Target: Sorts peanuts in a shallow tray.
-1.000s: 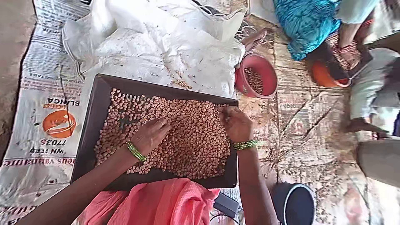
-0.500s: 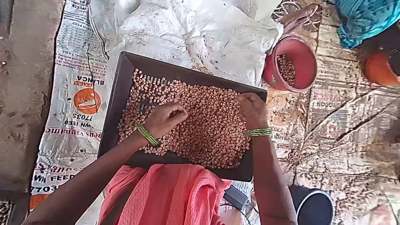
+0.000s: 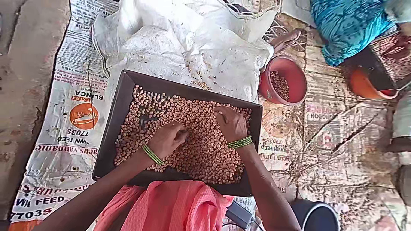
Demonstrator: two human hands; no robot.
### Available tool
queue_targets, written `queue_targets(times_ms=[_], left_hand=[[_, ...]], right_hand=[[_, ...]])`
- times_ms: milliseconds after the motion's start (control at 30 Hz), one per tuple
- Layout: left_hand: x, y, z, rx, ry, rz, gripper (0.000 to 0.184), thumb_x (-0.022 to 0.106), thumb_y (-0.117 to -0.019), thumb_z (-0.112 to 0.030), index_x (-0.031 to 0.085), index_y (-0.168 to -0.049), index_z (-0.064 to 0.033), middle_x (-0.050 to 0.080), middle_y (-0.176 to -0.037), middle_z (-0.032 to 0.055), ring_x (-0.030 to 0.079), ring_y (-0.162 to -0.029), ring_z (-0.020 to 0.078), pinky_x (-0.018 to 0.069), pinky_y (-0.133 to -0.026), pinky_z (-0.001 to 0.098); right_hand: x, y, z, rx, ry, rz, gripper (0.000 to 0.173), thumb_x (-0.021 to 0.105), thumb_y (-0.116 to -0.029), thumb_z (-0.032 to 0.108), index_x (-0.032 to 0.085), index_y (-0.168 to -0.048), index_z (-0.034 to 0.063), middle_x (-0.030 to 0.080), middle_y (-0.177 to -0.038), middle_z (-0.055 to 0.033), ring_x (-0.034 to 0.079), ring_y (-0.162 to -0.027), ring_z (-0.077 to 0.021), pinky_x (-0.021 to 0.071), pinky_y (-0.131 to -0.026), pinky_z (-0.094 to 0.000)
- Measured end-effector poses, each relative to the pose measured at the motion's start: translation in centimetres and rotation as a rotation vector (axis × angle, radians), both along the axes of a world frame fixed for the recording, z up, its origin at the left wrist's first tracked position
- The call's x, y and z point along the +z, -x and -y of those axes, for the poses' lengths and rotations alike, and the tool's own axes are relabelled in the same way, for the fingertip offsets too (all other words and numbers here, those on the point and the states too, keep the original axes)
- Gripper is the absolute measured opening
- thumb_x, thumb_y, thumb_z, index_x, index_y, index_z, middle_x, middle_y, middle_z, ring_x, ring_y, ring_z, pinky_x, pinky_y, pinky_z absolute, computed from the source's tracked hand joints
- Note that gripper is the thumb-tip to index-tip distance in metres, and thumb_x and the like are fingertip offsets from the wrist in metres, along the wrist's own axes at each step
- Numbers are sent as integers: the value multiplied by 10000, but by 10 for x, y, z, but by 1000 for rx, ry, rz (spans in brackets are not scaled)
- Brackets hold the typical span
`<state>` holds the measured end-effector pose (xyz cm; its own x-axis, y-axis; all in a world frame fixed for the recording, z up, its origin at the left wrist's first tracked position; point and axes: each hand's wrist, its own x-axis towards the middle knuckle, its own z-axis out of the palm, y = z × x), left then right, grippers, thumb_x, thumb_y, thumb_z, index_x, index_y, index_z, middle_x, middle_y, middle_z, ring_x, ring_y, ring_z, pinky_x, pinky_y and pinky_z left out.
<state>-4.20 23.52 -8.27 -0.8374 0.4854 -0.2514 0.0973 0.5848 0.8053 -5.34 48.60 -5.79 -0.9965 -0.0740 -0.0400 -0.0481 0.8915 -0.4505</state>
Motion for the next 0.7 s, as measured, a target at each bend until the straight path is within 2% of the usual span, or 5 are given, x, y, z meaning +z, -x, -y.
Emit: queue_targets(times_ms=[100, 200, 533, 633, 700], left_hand=[[4, 1, 20, 334, -492, 353, 214, 441, -1031, -125, 647, -984, -95, 559, -716, -74, 488, -574, -9, 424, -550, 159], [4, 2, 39, 514, -806, 510, 410, 258, -1049, -164, 644, -912, -144, 619, -733, -88, 495, -543, -28, 428, -519, 124], [13, 10, 28, 550, -640, 360, 322, 403, -1104, -193, 662, -927, -122, 442, -587, -118, 347, -444, -38, 308, -430, 106], [10, 13, 30, 458, -427, 163, 304, 437, -1095, -201, 687, -949, -107, 466, -626, -101, 390, -497, -23, 337, -478, 130], [9, 17, 31, 326, -161, -68, 317, 458, -1089, -229, 712, -1007, -58, 563, -730, 0, 498, -615, 79, 428, -592, 267]], right_hand=[[-3, 4, 16, 58, -74, 7, 270, 533, -1052, 164, 720, -1226, 76, 737, -1071, -185, 724, -845, -397, 555, -685, -591], [-10, 8, 24, 20, -220, -57, 297, 507, -1051, 162, 687, -1258, 47, 728, -1043, -216, 721, -831, -428, 549, -640, -587], [-19, -1, 41, 141, -263, -38, 220, 582, -1029, 145, 727, -1107, -3, 725, -976, -212, 729, -813, -420, 577, -634, -565], [-18, -2, 42, 88, -202, 28, 236, 563, -1038, 170, 705, -1119, 1, 727, -966, -204, 727, -804, -410, 567, -645, -569], [-6, -6, 36, -9, 72, 127, 228, 604, -1009, 188, 711, -1125, 24, 691, -804, -140, 658, -647, -300, 535, -594, -488]])
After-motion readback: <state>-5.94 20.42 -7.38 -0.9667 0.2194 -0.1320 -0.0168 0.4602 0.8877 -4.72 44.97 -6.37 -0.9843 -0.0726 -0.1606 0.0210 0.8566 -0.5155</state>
